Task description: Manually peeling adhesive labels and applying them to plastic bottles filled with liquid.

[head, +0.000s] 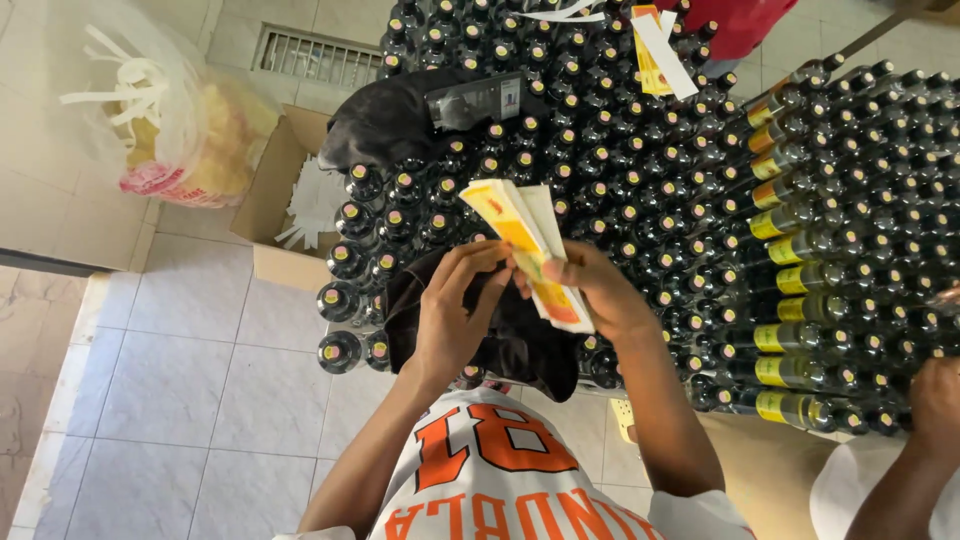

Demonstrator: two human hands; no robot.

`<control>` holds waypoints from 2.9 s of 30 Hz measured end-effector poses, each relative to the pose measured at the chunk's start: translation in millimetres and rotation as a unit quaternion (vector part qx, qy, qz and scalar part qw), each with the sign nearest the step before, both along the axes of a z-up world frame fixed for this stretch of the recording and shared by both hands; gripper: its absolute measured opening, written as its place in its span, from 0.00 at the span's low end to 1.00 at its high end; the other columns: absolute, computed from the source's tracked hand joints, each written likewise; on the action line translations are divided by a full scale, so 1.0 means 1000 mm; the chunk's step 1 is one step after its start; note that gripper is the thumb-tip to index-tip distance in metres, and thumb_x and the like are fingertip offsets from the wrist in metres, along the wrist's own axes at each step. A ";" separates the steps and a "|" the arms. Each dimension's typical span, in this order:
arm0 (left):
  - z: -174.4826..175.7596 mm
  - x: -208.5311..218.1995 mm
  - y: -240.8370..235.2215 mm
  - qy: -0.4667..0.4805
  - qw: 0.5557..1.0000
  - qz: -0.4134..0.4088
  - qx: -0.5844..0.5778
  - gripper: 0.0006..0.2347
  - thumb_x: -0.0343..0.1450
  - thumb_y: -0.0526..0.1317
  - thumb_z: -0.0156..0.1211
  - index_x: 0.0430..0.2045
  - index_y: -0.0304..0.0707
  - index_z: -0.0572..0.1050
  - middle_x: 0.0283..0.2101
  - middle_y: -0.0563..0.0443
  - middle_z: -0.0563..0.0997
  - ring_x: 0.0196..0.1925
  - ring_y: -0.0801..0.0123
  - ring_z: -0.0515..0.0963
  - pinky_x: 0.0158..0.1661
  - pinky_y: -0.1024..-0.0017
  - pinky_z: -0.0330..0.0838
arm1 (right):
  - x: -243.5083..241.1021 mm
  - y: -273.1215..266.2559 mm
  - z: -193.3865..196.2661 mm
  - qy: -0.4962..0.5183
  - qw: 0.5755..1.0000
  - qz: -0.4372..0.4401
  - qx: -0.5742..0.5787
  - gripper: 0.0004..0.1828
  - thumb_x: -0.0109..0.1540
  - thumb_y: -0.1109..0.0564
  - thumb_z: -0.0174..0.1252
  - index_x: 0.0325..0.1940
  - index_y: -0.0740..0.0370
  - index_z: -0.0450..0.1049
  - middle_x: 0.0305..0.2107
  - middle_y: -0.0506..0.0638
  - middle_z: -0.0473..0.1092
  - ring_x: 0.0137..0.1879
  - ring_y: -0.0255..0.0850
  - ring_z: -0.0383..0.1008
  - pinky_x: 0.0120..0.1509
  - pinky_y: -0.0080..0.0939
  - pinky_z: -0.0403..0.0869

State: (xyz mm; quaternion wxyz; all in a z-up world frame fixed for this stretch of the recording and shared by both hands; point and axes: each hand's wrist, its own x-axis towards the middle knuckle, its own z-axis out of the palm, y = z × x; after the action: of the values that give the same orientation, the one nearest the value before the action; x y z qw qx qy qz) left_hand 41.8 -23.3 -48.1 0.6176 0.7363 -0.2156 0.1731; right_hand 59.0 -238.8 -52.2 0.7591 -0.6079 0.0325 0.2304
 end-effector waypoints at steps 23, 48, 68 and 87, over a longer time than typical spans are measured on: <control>-0.040 0.006 -0.029 -0.167 0.955 0.149 0.192 0.04 0.68 0.28 0.64 0.32 0.35 0.76 0.28 0.48 0.71 0.28 0.56 0.77 0.31 0.69 0.76 | -0.069 0.023 0.003 -0.071 0.995 0.015 -0.068 0.08 0.64 0.59 0.55 0.33 0.63 0.77 0.27 0.49 0.67 0.39 0.41 0.68 0.50 0.45 0.69; -0.045 0.064 0.192 0.115 0.958 0.229 0.127 0.05 0.73 0.26 0.59 0.34 0.36 0.80 0.34 0.51 0.82 0.29 0.71 0.78 0.34 0.72 0.79 | -0.110 0.059 0.052 0.187 0.949 0.079 -0.241 0.19 0.63 0.50 0.53 0.49 0.61 0.83 0.32 0.50 0.69 0.42 0.41 0.70 0.51 0.43 0.68; -0.197 0.188 0.322 0.265 0.931 0.127 0.216 0.26 0.72 0.20 0.46 0.69 0.25 0.70 0.65 0.17 0.75 0.68 0.27 0.73 0.65 0.36 0.70 | -0.023 0.075 -0.015 -0.032 0.967 0.018 -0.251 0.15 0.66 0.51 0.61 0.45 0.66 0.80 0.33 0.53 0.71 0.43 0.44 0.72 0.54 0.45 0.73; -0.141 0.088 0.252 0.307 0.952 0.005 0.019 0.15 0.80 0.32 0.58 0.62 0.34 0.79 0.57 0.35 0.84 0.65 0.44 0.82 0.58 0.53 0.81 | 0.144 0.143 -0.108 -0.289 0.835 0.162 -0.439 0.40 0.65 0.62 0.62 0.78 0.64 0.54 0.57 0.62 0.58 0.67 0.66 0.60 0.66 0.65 0.66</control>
State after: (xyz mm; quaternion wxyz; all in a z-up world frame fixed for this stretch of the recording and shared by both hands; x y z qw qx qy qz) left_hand 130.2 229.2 -189.3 0.6389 0.7667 -0.0151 -0.0619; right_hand 203.4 -96.2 -160.6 0.3393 -0.9127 -0.1897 0.1259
